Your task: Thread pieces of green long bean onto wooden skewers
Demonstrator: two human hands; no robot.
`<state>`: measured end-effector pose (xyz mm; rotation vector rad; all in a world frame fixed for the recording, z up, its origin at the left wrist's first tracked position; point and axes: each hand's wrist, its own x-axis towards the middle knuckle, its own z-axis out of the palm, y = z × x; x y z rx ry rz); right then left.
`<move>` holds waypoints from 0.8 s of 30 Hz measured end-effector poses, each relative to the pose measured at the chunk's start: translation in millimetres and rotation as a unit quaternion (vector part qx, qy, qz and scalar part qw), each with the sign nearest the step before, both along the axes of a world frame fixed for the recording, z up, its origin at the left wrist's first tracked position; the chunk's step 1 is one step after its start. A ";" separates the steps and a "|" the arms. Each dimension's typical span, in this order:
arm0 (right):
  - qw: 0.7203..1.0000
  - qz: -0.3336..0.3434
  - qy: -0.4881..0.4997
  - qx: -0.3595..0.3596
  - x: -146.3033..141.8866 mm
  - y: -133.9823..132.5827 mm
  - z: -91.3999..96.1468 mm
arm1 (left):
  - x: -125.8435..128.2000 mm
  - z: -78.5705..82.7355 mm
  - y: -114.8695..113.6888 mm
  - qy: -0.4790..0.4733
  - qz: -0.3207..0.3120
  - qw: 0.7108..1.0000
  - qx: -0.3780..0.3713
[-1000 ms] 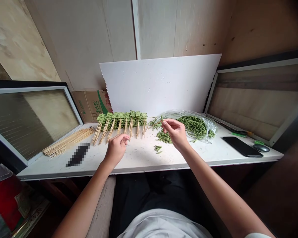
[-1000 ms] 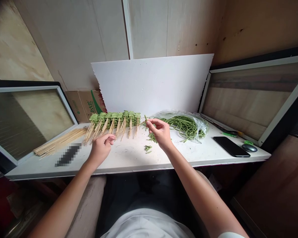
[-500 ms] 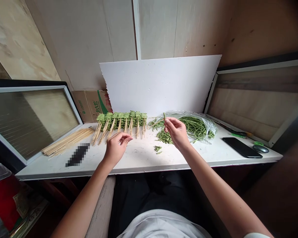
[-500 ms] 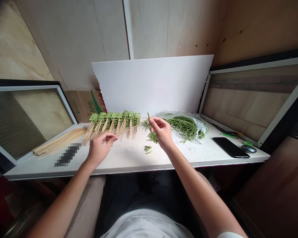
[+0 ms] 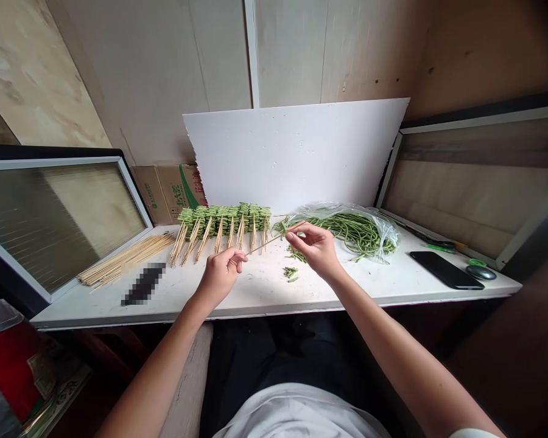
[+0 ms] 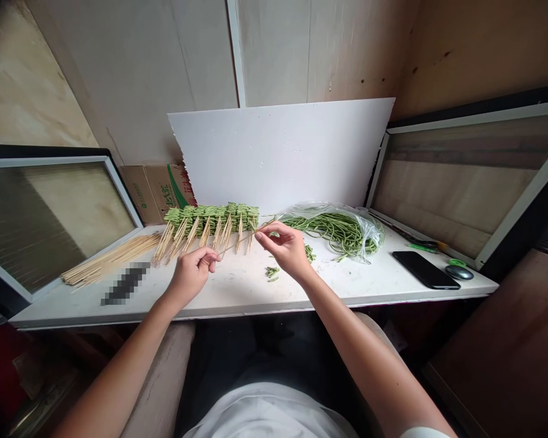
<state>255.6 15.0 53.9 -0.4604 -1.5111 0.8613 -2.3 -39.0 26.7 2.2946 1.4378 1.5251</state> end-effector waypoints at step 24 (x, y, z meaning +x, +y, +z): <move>0.958 0.122 0.145 -0.217 10.1 19.7 -1.5 | -9.0 4.4 0.8 -0.029 0.012 0.999 0.006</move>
